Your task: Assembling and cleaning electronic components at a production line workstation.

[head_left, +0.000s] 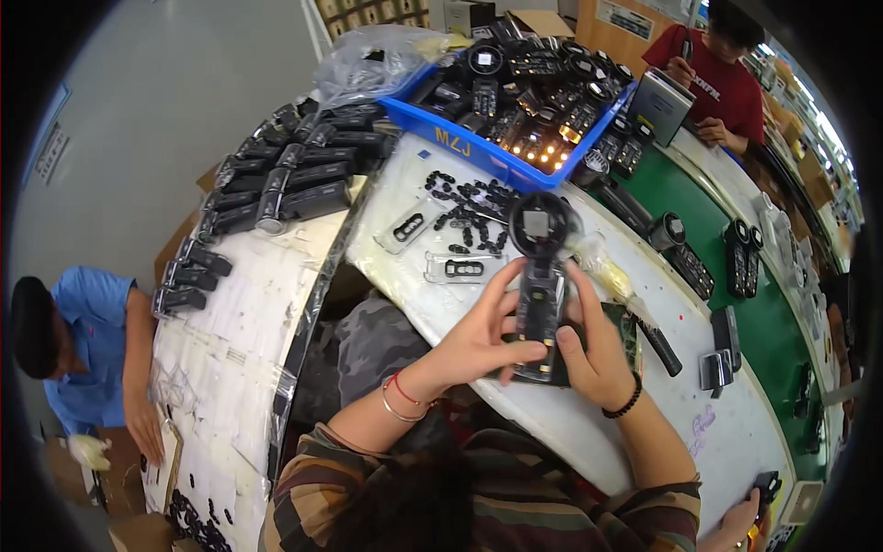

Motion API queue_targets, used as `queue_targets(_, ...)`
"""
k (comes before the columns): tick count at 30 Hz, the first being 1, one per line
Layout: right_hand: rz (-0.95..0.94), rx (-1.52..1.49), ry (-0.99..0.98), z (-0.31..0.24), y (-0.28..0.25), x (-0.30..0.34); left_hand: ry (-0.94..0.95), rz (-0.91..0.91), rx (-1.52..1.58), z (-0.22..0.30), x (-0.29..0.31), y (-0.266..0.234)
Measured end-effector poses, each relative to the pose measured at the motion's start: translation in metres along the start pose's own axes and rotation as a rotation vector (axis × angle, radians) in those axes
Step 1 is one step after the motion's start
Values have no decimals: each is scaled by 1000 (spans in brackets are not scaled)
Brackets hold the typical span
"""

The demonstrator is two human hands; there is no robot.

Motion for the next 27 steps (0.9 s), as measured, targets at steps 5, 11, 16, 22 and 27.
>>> queue_targets(5,233,644,-352,-65,-69,-5,407,652,107,42,61,-96)
queue_targets(11,440,1133,417,32,-268,105,710,1405,-433,93,160,-200)
queue_targets(16,17,701,781,152,-254,167,420,1511,-1137,111,168,-245)
queue_targets(22,56,783,651,123,-221,125,379,1350,-1291,112,128,-233)
queue_targets(27,214,1277,666,82,-179,92,427,1363,-1375,116,125,-232)
Point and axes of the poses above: each hand's wrist, its own x-axis away from the middle knuckle, its own y-axis out of the palm, z = x × y, the point moved 10 cm from there along -x, towards the middle knuckle, and after that the axes turned 6 degrees about x, right-handed, at the moved point
